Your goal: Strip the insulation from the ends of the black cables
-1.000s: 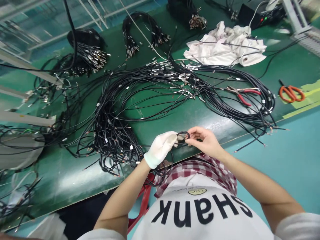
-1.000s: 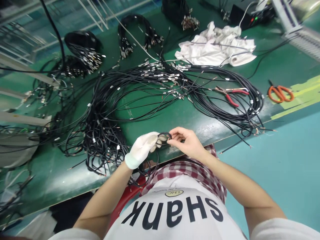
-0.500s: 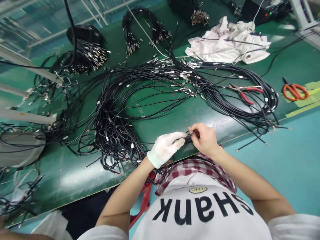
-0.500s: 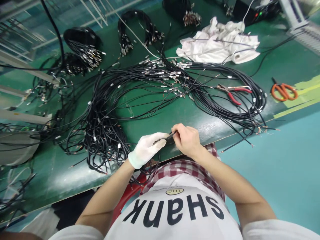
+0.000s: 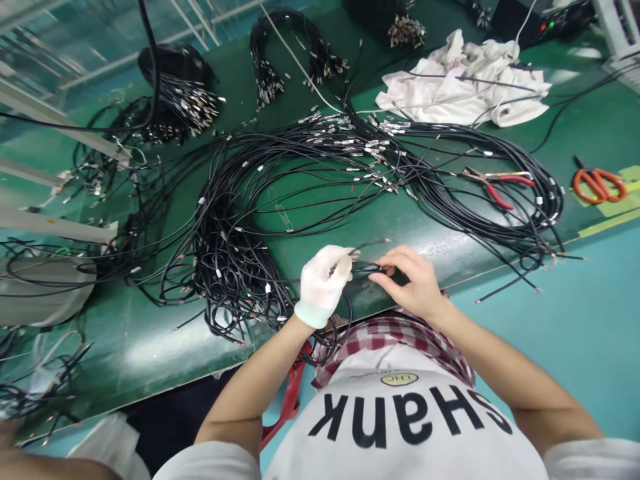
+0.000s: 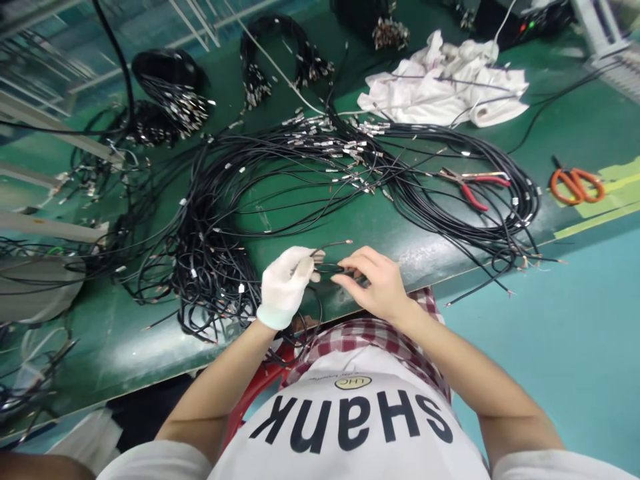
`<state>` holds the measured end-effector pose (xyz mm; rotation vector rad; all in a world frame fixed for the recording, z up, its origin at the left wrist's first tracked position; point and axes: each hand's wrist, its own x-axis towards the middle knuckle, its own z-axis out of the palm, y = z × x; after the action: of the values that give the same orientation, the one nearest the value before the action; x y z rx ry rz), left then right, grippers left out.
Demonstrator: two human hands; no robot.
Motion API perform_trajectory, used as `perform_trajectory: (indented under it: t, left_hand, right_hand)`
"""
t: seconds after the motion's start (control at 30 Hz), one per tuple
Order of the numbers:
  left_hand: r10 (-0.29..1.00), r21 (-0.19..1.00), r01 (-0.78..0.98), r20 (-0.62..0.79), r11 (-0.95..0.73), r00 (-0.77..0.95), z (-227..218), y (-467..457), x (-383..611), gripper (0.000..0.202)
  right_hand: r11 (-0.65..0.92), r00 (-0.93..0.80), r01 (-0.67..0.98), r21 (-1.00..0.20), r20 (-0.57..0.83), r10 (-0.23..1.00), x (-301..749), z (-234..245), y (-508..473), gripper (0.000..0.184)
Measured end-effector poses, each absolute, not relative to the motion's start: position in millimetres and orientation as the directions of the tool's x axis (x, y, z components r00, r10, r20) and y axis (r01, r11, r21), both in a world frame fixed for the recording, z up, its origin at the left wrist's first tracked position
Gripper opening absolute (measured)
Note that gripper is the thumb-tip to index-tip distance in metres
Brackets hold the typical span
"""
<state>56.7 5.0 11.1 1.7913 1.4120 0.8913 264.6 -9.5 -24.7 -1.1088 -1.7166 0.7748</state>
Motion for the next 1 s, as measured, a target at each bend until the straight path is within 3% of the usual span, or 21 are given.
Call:
perform_trajectory:
  t: [0.07, 0.17, 0.27, 0.4, 0.5, 0.7, 0.8, 0.87, 0.9, 1.0]
  left_hand:
    - [0.926, 0.730, 0.579, 0.219, -0.364, 0.307, 12.0, 4.3, 56.8, 0.029]
    - [0.847, 0.619, 0.592, 0.266, -0.516, 0.460, 15.4, 3.2, 60.0, 0.029]
    - [0.813, 0.614, 0.558, 0.272, -0.558, 0.514, 21.9, 4.1, 61.9, 0.031]
    - [0.841, 0.559, 0.632, 0.290, -0.537, 0.457, 28.3, 10.7, 41.9, 0.031]
    - [0.886, 0.476, 0.749, 0.278, -0.462, 0.370, 26.7, 21.8, 5.1, 0.030]
    - [0.776, 0.134, 0.778, -0.076, -0.614, 0.626, 15.3, 50.5, -33.1, 0.028]
    - [0.823, 0.013, 0.825, -0.050, -0.566, 0.566, 20.3, 44.6, -4.6, 0.021]
    - [0.852, 0.040, 0.851, 0.040, -0.523, 0.522, 28.1, 31.1, 26.2, 0.029]
    - [0.843, 0.116, 0.835, 0.068, -0.537, 0.533, 31.9, 23.9, 43.1, 0.035]
    - [0.819, 0.505, 0.677, 0.115, -0.536, 0.563, 37.6, 9.9, 90.6, 0.035]
  right_hand:
    - [0.291, -0.181, 0.247, -0.924, 0.251, 0.951, 266.5, -13.6, -3.8, 0.033]
    - [0.181, -0.190, 0.074, -0.981, 0.164, 0.968, 267.0, 1.1, 0.8, 0.021]
    - [0.026, -0.205, -0.176, -0.984, 0.062, 0.977, 264.9, 6.8, -2.2, 0.018]
    - [-0.201, -0.153, -0.458, -0.866, -0.146, 0.977, 276.5, 3.1, -6.0, 0.022]
    - [-0.176, -0.057, -0.479, -0.860, -0.170, 0.984, 296.1, -4.9, -4.6, 0.020]
    - [-0.119, -0.090, -0.386, -0.915, -0.091, 0.992, 302.1, -20.5, -11.7, 0.022]
    - [-0.120, -0.160, -0.242, -0.963, -0.082, 0.984, 293.5, -21.0, -17.8, 0.026]
    - [-0.124, -0.179, -0.192, -0.974, -0.089, 0.980, 288.9, -20.6, -20.7, 0.026]
    - [-0.121, -0.179, -0.188, -0.975, -0.087, 0.980, 286.7, -21.0, -21.8, 0.026]
    - [-0.082, -0.143, -0.188, -0.979, -0.056, 0.988, 278.6, -26.5, -25.1, 0.021]
